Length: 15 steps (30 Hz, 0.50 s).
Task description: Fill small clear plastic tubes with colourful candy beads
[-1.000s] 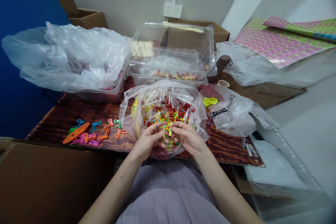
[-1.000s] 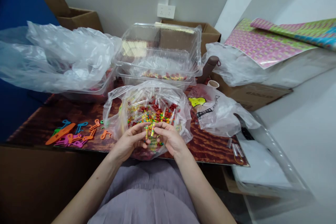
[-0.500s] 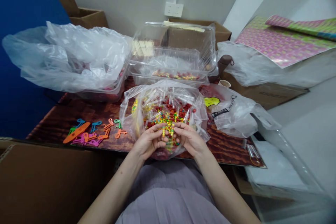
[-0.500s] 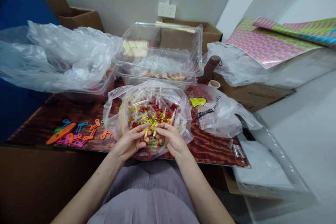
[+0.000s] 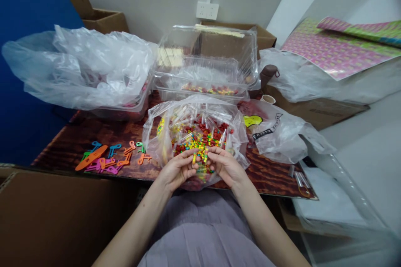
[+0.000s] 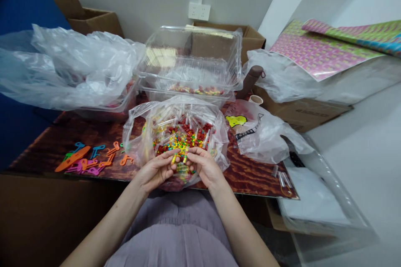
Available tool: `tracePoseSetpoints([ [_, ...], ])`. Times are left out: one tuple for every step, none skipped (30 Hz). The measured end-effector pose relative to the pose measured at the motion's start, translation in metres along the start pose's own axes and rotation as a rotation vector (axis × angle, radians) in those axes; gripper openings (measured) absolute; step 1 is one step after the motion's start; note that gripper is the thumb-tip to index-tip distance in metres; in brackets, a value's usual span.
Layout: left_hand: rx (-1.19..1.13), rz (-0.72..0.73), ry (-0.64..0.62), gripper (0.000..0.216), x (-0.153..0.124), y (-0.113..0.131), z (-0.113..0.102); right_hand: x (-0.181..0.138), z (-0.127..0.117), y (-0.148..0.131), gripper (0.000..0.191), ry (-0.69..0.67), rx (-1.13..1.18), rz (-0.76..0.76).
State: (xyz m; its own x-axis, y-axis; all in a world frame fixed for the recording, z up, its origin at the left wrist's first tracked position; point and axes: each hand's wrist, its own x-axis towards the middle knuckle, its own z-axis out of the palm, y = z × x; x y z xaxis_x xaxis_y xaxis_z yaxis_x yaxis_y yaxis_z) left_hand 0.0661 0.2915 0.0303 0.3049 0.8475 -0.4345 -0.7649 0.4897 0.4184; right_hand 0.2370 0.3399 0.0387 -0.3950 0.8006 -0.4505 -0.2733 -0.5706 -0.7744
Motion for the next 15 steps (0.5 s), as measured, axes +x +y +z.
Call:
tracePoseSetpoints([
  [-0.002, 0.0, 0.004, 0.033, 0.0001, -0.0001, 0.0, 0.0, -0.0001, 0.0003, 0.035, 0.002, 0.001, 0.0],
  [0.001, 0.002, 0.008, 0.033, 0.0003, -0.0002, 0.0001, 0.0, -0.0004, 0.0007, 0.035, 0.002, 0.002, 0.0],
  [0.008, 0.005, 0.01, 0.033, 0.0003, -0.0003, 0.0004, 0.0001, -0.0008, 0.0011, 0.035, 0.0, 0.003, 0.0],
  [0.017, 0.007, 0.011, 0.033, 0.0004, -0.0003, 0.0007, 0.0002, -0.0013, 0.0015, 0.035, -0.001, 0.006, 0.0],
  [0.026, 0.009, 0.011, 0.032, 0.0004, -0.0004, 0.001, 0.0004, -0.0019, 0.002, 0.034, 0.0, 0.007, 0.001],
  [0.031, 0.009, 0.01, 0.032, 0.0004, -0.0004, 0.0013, 0.0006, -0.0026, 0.0025, 0.033, 0.0, 0.009, 0.001],
  [0.033, 0.007, 0.011, 0.031, 0.0004, -0.0004, 0.0014, 0.0007, -0.0033, 0.003, 0.033, -0.002, 0.01, 0.001],
  [0.03, 0.005, 0.013, 0.03, 0.0004, -0.0004, 0.0015, 0.0007, -0.004, 0.0034, 0.032, -0.004, 0.012, 0.0],
  [0.027, 0.002, 0.015, 0.03, 0.0004, -0.0005, 0.0016, 0.0006, -0.0045, 0.0038, 0.032, -0.007, 0.012, -0.002],
  [0.026, 0.001, 0.018, 0.03, 0.0004, -0.0006, 0.0018, 0.0004, -0.0049, 0.004, 0.032, -0.011, 0.009, -0.002],
  [0.03, 0.003, 0.02, 0.03, 0.0004, -0.0008, 0.0021, 0.0001, -0.005, 0.0041, 0.033, -0.013, 0.004, -0.001],
  [0.04, 0.008, 0.02, 0.032, 0.0005, -0.001, 0.0026, -0.0002, -0.0051, 0.0041, 0.033, -0.015, 0.0, 0.001],
  [0.057, 0.016, 0.019, 0.034, 0.0005, -0.0014, 0.0032, -0.0007, -0.005, 0.0041, 0.034, -0.016, -0.003, 0.004],
  [0.08, 0.027, 0.015, 0.036, 0.0005, -0.0018, 0.0039, -0.0011, -0.005, 0.004, 0.034, -0.015, -0.005, 0.005],
  [0.105, 0.041, 0.011, 0.038, 0.0005, -0.0021, 0.0047, -0.0015, -0.0049, 0.004, 0.034, -0.015, -0.006, 0.006],
])
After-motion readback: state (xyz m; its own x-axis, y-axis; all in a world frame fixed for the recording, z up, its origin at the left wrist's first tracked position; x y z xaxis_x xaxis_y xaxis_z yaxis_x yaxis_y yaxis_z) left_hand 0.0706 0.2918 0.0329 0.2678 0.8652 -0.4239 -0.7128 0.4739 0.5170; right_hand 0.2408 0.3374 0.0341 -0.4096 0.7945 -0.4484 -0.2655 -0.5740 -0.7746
